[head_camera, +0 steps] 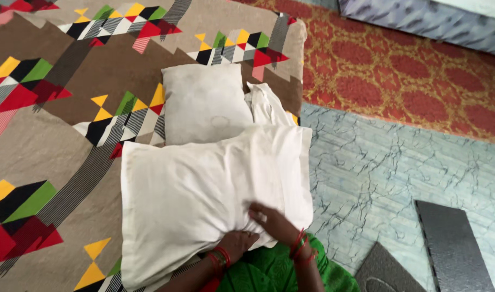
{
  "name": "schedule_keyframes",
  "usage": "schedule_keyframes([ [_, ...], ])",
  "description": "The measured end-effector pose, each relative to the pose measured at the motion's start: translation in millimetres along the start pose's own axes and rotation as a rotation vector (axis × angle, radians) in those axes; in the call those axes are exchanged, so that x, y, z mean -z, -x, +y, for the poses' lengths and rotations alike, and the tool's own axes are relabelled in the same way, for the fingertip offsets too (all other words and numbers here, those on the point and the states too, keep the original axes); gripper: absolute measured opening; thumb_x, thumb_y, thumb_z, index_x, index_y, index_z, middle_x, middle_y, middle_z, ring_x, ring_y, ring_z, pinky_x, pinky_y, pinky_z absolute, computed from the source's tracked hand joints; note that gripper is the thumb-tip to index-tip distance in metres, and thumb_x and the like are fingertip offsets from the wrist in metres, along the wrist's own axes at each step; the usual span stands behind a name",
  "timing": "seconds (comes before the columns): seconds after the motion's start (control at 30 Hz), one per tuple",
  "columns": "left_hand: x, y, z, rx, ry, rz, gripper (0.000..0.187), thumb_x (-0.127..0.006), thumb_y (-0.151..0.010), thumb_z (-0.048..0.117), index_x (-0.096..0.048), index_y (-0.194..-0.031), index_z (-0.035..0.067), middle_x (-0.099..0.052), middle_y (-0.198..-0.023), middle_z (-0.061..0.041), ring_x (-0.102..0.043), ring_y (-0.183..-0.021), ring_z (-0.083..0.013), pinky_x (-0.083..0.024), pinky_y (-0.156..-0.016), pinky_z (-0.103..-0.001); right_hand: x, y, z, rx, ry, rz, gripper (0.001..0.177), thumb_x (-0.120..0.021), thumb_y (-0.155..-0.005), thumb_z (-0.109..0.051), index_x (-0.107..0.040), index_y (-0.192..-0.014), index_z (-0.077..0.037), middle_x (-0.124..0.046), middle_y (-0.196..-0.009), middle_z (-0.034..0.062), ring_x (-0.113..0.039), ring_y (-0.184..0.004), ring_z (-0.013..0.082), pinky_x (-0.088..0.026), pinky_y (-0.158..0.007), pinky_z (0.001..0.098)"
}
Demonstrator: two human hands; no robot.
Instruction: The person puts a white pillowcase onto a pillow and then lays another white pillowcase across a second pillow while working on a bed.
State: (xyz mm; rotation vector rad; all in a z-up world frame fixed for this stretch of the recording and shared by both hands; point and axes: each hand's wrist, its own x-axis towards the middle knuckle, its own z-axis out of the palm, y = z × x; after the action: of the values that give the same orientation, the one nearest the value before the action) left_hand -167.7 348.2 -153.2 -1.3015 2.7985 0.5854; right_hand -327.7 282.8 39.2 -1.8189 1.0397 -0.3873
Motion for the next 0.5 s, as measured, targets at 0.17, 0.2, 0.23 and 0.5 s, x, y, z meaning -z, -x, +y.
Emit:
schedule_keyframes([
  [0.17, 91.8, 20.4, 0.8, -0.105, 0.277, 0.195, 0.043, -0.069, -0.081, 0.024, -0.065, -0.121, 0.009, -0.070, -0.103, -0.018, -0.065, -0.099, -0.0371, -0.052, -0.081, -0.049, 9.9, -63.3, -19.6, 0.117, 0.374, 0.339, 0.059, -0.059, -0.100, -0.037, -0.042, -0.154, -0.020, -0.043, -0.159, 0.0105, -0.038, -0.147, 0.0345, -0.031, -0.117, 0.0499],
  [0.2, 109.5, 18.7, -9.8, 0.050, 0.096, 0.095, 0.028, -0.059, -0.097, 0.023, -0.066, -0.120, 0.009, -0.071, -0.108, -0.016, -0.067, -0.102, -0.0332, -0.053, -0.086, -0.047, 4.4, -76.3, -21.1, 0.111, 0.434, 0.365, 0.062, -0.059, -0.101, -0.037, -0.038, -0.157, -0.021, -0.035, -0.165, 0.0099, -0.028, -0.152, 0.0357, -0.023, -0.119, 0.0545],
  [0.23, 122.0, 18.0, -18.9, 0.200, -0.086, -0.012, 0.023, -0.049, -0.113, 0.021, -0.067, -0.118, 0.009, -0.072, -0.112, -0.013, -0.069, -0.106, -0.0291, -0.054, -0.091, -0.045, -0.5, -90.4, -21.3, 0.145, 0.444, 0.361, 0.063, -0.056, -0.102, -0.039, -0.036, -0.159, -0.023, -0.031, -0.168, 0.0085, -0.024, -0.155, 0.0348, -0.019, -0.121, 0.0581],
  [0.5, 136.4, 95.8, -121.7, 0.851, -0.042, 0.640, 0.075, -0.058, -0.092, 0.050, -0.028, -0.159, 0.033, -0.020, -0.167, -0.015, -0.018, -0.153, -0.0440, -0.014, -0.111, -0.080, -13.4, -108.6, 44.9, -0.280, 0.795, 0.477, 0.082, -0.049, -0.094, -0.067, -0.020, -0.162, -0.031, -0.014, -0.171, 0.0019, -0.008, -0.158, 0.0288, -0.001, -0.114, 0.0777],
])
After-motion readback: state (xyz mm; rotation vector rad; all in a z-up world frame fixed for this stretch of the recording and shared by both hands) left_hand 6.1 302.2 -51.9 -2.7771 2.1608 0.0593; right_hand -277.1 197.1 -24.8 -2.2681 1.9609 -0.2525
